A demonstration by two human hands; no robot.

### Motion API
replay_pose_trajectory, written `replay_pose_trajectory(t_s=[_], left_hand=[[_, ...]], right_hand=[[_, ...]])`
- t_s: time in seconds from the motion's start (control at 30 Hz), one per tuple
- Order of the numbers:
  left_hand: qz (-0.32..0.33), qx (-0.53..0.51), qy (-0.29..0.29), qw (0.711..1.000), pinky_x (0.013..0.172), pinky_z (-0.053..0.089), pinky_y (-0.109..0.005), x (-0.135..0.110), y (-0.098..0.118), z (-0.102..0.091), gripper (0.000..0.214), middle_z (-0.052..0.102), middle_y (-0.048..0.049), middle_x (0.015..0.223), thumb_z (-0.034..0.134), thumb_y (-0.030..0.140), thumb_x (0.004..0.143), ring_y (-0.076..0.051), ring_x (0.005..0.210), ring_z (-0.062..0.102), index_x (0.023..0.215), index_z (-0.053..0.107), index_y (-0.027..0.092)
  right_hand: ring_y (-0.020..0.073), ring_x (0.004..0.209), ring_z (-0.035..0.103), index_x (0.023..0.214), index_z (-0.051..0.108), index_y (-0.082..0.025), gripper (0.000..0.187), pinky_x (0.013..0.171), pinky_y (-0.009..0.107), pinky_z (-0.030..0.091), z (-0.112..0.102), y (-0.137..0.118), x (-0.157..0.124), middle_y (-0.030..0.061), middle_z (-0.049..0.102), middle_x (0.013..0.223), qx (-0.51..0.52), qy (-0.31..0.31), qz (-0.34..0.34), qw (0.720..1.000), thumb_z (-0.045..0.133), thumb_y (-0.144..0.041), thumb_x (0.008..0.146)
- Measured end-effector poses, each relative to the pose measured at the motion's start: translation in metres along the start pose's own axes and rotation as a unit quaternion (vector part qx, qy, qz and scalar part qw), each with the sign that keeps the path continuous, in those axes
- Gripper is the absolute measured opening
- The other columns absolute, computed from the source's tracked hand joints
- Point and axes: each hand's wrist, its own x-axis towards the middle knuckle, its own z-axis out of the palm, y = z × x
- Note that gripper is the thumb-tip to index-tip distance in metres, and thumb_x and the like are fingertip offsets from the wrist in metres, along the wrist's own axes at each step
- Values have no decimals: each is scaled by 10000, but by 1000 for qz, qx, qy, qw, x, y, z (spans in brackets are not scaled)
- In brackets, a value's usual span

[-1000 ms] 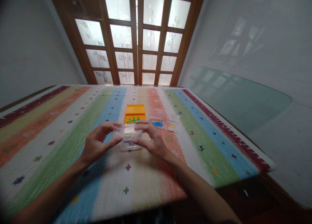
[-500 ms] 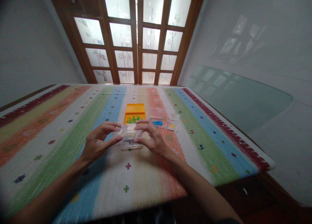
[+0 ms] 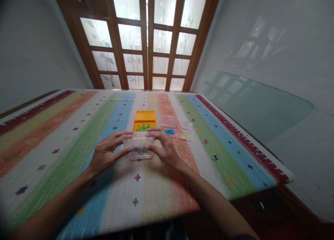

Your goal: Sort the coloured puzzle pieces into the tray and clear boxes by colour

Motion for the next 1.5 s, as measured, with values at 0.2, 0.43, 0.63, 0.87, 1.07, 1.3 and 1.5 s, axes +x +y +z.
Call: replay_pose_trajectory(t_s=[0.2, 0.43, 0.63, 0.87, 1.07, 1.3, 1.5], left_hand=[[-8, -11, -7, 1000, 1004, 579, -442, 0, 0, 0, 280, 754, -59, 1185, 781, 367, 855, -241, 1073, 719, 1122, 761, 284], [-17, -53, -31, 998, 991, 594, -435, -1, -5, 0, 400, 670, -121, 1302, 763, 305, 847, -276, 1237, 631, 1233, 680, 239], [1, -10, -99, 995, 1026, 567, -458, -5, -25, -1, 609, 634, -107, 1325, 768, 246, 800, -255, 1210, 633, 1367, 546, 250], [-23, 15, -149, 988, 1034, 537, -512, -8, -35, 1, 635, 636, -97, 1299, 787, 251, 780, -265, 1180, 643, 1362, 533, 262], [-47, -10, -154, 987, 1025, 534, -535, -11, -42, 2, 659, 636, -130, 1299, 807, 292, 771, -285, 1176, 649, 1371, 537, 255], [-50, -16, -168, 984, 1033, 527, -531, -11, -44, 1, 694, 643, -124, 1277, 819, 299, 752, -277, 1161, 653, 1380, 527, 250], [-45, -18, -166, 985, 1026, 542, -514, -12, -43, 2, 679, 635, -128, 1307, 788, 252, 761, -275, 1183, 647, 1385, 521, 252]], right_hand=[[261, 1140, 589, 1139, 660, -346, 277, 961, 473, 506, -1, 3, -1, 63, 618, 1201, -20, -7, -21, 1000, 668, -522, 925], [277, 1272, 535, 1301, 537, -328, 492, 1026, 481, 508, 1, 8, -3, 94, 542, 1343, -15, -34, 18, 999, 740, -471, 876], [271, 1119, 628, 1291, 523, -266, 608, 986, 482, 531, -10, 24, -4, 101, 621, 1229, -83, -116, 28, 989, 825, -422, 787], [277, 1147, 630, 1271, 552, -268, 601, 986, 485, 531, -15, 35, -5, 98, 643, 1247, -111, -157, 51, 980, 841, -384, 757], [281, 1154, 623, 1260, 562, -266, 592, 996, 489, 524, -16, 38, -6, 108, 636, 1261, -106, -166, 58, 979, 850, -388, 757], [279, 1150, 626, 1277, 563, -273, 631, 997, 486, 521, -15, 36, -7, 103, 641, 1268, -118, -174, 61, 976, 865, -406, 739], [282, 1148, 632, 1278, 611, -265, 576, 1000, 488, 506, -42, 39, 14, 93, 667, 1252, -147, -149, 36, 977, 802, -515, 796]])
